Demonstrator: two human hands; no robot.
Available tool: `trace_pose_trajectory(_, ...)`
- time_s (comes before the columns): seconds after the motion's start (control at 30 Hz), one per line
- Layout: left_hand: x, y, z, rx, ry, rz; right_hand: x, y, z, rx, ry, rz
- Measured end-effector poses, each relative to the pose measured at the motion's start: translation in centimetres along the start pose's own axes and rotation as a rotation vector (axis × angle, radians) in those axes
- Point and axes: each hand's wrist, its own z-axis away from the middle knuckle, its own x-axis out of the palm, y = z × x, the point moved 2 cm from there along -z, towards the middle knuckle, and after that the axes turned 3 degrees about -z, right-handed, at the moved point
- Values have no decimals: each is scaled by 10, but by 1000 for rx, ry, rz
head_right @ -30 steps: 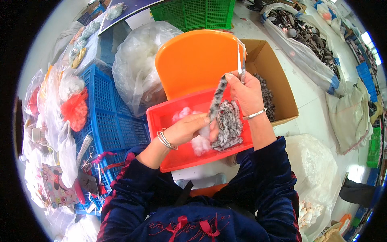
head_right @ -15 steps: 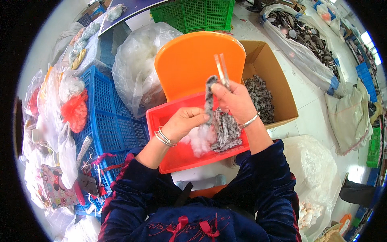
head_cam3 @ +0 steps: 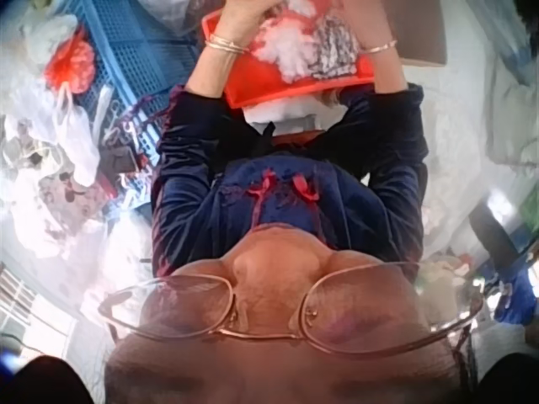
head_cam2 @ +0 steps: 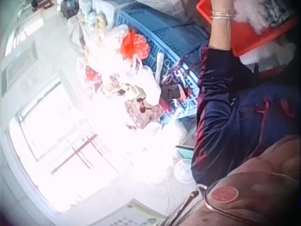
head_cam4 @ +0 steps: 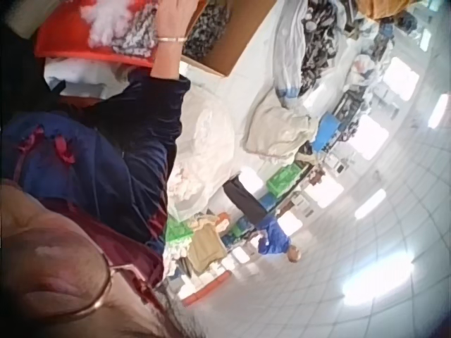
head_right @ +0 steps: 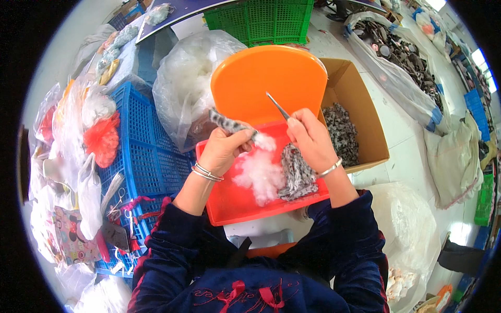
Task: The person uses a metal hook to push white polyester fiberfill into a small grey plush toy held in the left hand. The person repeatedly inserts the hook, pulls the filling, and adjusts the toy's shape while working over a red tray.
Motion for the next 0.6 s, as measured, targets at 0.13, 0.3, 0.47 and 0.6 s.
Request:
trace_pose_trajectory(0.13, -9, 10, -2, 88, 100, 117, 11, -9, 21, -190, -26, 415)
trace_pose_trajectory(0.3, -11, 12, -2, 118, 134, 153, 15, -17, 20, -398, 5, 651)
trace_pose_trajectory(0.47, -10, 12, -2, 122, 109, 127, 14, -15, 18, -432, 29, 643)
trace_pose_trajectory(0.6, -10, 12, 0, 109, 106, 133, 15, -13, 18, -455, 48, 675)
